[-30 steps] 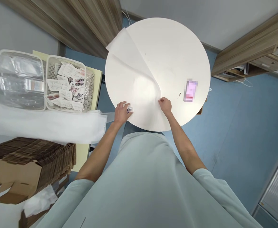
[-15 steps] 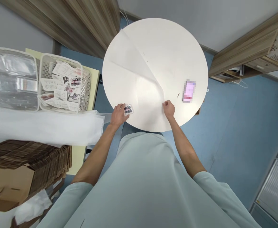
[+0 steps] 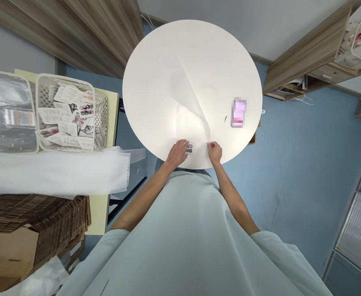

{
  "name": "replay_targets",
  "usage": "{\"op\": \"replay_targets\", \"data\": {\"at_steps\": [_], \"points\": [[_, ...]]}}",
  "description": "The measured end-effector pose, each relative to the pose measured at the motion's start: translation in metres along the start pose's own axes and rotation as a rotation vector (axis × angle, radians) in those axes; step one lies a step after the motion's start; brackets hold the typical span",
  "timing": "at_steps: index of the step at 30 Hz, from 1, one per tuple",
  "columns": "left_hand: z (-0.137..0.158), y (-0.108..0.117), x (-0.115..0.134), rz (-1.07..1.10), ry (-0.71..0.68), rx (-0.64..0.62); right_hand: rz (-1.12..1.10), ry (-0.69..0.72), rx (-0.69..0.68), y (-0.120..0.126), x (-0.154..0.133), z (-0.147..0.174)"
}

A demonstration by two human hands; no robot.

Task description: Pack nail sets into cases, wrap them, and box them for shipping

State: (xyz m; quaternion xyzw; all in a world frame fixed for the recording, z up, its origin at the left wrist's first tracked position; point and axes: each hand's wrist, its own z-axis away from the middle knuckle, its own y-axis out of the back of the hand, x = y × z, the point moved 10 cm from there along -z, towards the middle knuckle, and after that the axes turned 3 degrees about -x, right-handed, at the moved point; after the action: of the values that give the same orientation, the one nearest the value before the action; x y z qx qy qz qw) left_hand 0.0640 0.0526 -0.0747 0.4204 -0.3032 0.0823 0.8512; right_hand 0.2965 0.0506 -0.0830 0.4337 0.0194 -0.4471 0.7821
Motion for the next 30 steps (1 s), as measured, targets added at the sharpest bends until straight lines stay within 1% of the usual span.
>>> {"op": "replay_targets", "data": {"at_steps": [4,6,9,11,12,15,16,18,20,24,27,30], "points": [[0.010,0.006,-0.026,-0.015,0.034,0.005,0.056,0.045,-0.047,-0.013,-0.019,-0.003],[0.015,0.010,-0.036,-0.023,0.048,0.007,0.115,0.073,-0.060,-0.015,-0.031,-0.005],[0.018,0.013,-0.039,-0.040,0.059,0.000,0.223,0.169,0.004,-0.013,-0.057,-0.005],[0.018,0.013,-0.036,-0.064,0.076,-0.003,0.289,0.305,0.018,-0.020,-0.084,-0.004],[0.017,0.012,-0.035,-0.078,0.089,-0.004,0.321,0.396,-0.005,-0.028,-0.100,-0.003],[0.015,0.011,-0.032,-0.115,0.122,-0.009,0.437,0.718,-0.180,-0.067,-0.148,-0.001],[0.014,0.011,-0.031,-0.121,0.128,-0.010,0.475,0.788,-0.228,-0.078,-0.159,-0.003],[0.013,0.012,-0.031,-0.125,0.130,-0.011,0.523,0.834,-0.257,-0.086,-0.176,-0.019],[0.013,0.012,-0.031,-0.124,0.129,-0.012,0.540,0.818,-0.232,-0.081,-0.186,-0.042],[0.013,0.012,-0.032,-0.118,0.133,-0.001,0.543,0.732,-0.130,-0.046,-0.188,-0.083],[0.013,0.011,-0.032,-0.108,0.133,0.005,0.537,0.654,-0.098,-0.019,-0.174,-0.105],[0.013,0.010,-0.033,-0.099,0.141,0.001,0.513,0.595,-0.073,0.003,-0.157,-0.119]]}}
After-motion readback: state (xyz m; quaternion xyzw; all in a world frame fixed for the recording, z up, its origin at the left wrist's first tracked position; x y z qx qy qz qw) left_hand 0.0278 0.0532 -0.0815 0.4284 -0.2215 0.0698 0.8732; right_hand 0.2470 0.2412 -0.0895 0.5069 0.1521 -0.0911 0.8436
